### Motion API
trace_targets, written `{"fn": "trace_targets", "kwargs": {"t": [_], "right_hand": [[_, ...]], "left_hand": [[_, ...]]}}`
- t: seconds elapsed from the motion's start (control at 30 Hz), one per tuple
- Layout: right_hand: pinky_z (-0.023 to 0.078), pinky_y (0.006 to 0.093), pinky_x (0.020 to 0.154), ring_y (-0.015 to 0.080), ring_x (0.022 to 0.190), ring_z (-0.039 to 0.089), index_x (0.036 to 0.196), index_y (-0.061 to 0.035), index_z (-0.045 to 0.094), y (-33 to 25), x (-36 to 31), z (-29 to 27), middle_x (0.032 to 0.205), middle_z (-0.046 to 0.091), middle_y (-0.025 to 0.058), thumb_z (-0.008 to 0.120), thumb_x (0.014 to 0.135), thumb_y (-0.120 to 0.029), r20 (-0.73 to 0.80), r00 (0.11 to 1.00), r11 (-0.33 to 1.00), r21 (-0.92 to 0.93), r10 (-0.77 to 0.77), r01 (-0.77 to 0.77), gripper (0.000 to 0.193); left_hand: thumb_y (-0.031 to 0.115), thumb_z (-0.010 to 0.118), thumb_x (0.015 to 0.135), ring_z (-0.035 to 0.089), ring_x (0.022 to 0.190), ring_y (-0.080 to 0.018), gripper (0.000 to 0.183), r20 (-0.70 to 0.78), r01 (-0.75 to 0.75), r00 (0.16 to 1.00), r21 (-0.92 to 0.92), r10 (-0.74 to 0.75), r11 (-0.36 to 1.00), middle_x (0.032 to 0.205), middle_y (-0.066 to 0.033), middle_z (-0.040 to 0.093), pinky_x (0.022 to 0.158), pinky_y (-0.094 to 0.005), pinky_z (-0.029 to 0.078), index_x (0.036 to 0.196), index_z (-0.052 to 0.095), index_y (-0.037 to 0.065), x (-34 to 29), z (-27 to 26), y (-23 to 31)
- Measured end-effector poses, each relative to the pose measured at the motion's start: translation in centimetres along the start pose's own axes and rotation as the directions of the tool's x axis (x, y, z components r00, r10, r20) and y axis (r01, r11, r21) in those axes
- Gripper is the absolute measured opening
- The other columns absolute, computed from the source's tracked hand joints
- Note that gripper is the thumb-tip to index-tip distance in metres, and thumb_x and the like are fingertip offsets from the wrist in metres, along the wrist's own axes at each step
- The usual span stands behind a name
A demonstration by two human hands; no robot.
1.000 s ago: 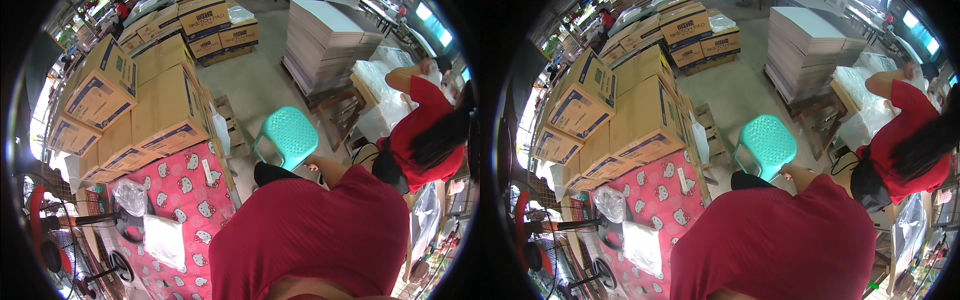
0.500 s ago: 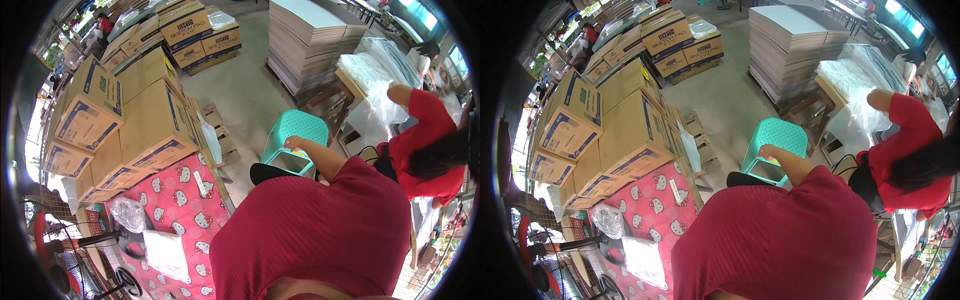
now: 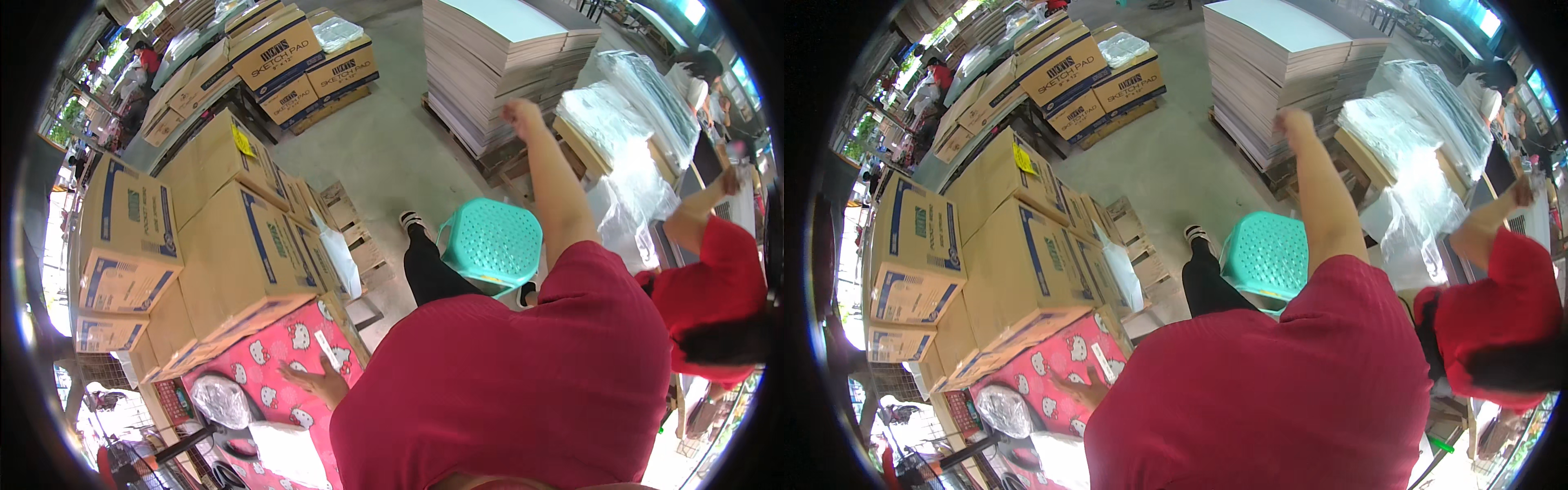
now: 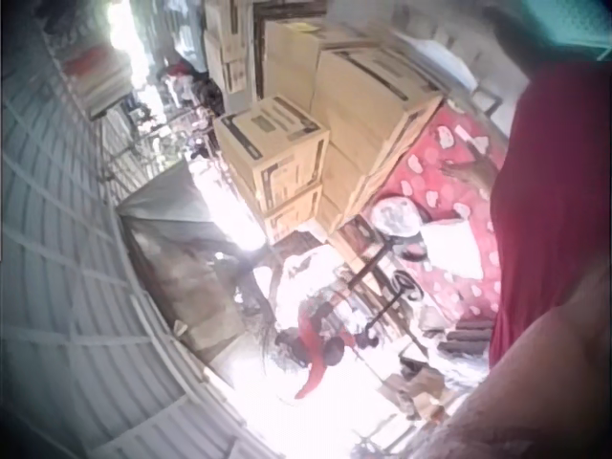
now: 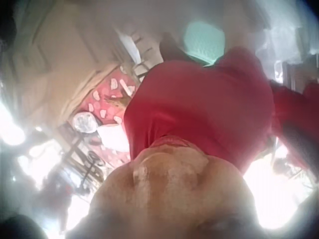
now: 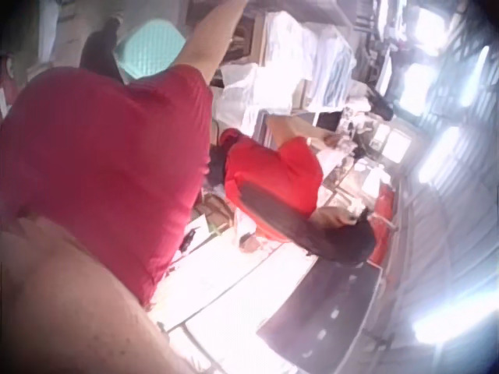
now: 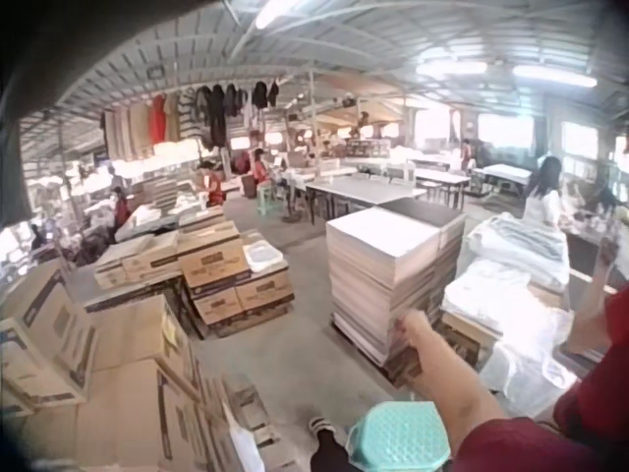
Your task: The person picks up dark rectangular sheets from a large stack and places them individually onto a table, then gathers them into a smaller stack.
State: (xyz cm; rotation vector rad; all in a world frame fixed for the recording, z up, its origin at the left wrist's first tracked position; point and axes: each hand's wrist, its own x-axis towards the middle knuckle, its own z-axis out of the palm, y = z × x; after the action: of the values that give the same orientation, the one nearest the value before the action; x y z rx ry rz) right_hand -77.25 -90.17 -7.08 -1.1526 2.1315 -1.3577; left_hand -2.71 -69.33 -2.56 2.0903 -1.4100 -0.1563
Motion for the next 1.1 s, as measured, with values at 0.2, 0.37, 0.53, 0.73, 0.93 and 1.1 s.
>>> {"fn": "trace_targets", "kwargs": {"t": [0.2,0.37,0.53,0.73,0.93,1.1], "right_hand": [[0.04,0.058,0.106,0.0397,0.132,0.038,0.14,-0.0017,0.035,3.3,20.5,-7.2,0.145,0.032,0.0239,0.042,0.1,-0.016,-0.107,0.868,0.258,0.966,0.484,-0.025,0.043],[0.041,0.061,0.104,0.042,0.131,0.038,0.142,-0.0029,0.033,2.0,27.9,-3.8,0.144,0.032,0.0242,0.045,0.1,-0.014,-0.086,0.708,0.279,0.947,0.701,-0.161,0.046],[0.054,0.0518,0.088,0.0354,0.105,0.056,0.128,-0.0008,0.044,1.4,30.8,-7.6,0.119,0.052,0.0188,0.055,0.097,-0.019,-0.169,0.665,0.538,0.742,0.728,-0.4,0.037],[0.056,0.0486,0.079,0.0306,0.099,0.059,0.117,-0.0013,0.049,2.0,35.5,-10.9,0.115,0.054,0.0151,0.057,0.095,-0.01,-0.2,0.797,0.457,0.883,0.569,-0.105,0.026],[0.057,0.0447,0.07,0.0304,0.097,0.063,0.122,-0.0001,0.048,-10.8,38.1,-12.1,0.115,0.058,0.0157,0.055,0.093,-0.007,-0.551,0.787,0.873,0.486,0.279,0.031,0.031],[0.053,0.0448,0.077,0.0279,0.1,0.062,0.125,-0.004,0.05,-7.9,40.6,-23.1,0.114,0.061,0.0118,0.059,0.092,-0.01,-0.622,0.701,0.843,0.536,0.35,0.054,0.035]], "left_hand": [[0.033,0.065,0.091,0.027,0.141,-0.0429,0.082,-0.269,-0.241,0.936,-0.016,0.228,0.97,0.152,-0.0254,0.026,0.115,-0.0546,0.025,0.151,0.019,0.003,9.8,4.0,8.5],[0.031,0.06,0.096,0.032,0.136,-0.0424,0.075,-0.301,-0.042,0.95,0.15,0.086,0.988,0.147,-0.0271,0.03,0.111,-0.0546,0.033,0.151,0.018,0.004,18.5,7.3,17.4],[0.033,0.053,0.1,0.047,0.125,-0.0415,0.068,-0.139,-0.053,0.989,-0.009,0.051,0.999,0.146,-0.0271,0.031,0.097,-0.049,0.05,0.151,0.017,0.007,25.5,12.6,28.3],[0.033,0.055,0.099,0.032,0.138,-0.0402,0.074,0.049,-0.074,0.995,-0.144,0.081,0.987,0.153,-0.026,0.022,0.11,-0.0495,0.037,0.152,0.014,0.005,30.5,19.6,32.6],[0.021,0.056,0.098,0.03,0.14,-0.0408,0.07,0.173,-0.071,0.978,-0.235,0.114,0.969,0.154,-0.0276,0.021,0.111,-0.0477,0.036,0.152,0.015,0.004,31.3,23.6,37.4],[0.012,0.056,0.096,0.034,0.137,-0.0425,0.069,0.422,0.078,0.906,-0.228,0.026,0.97,0.153,-0.0282,0.023,0.108,-0.0471,0.037,0.153,0.016,0.005,31.0,25.5,40.9]]}}
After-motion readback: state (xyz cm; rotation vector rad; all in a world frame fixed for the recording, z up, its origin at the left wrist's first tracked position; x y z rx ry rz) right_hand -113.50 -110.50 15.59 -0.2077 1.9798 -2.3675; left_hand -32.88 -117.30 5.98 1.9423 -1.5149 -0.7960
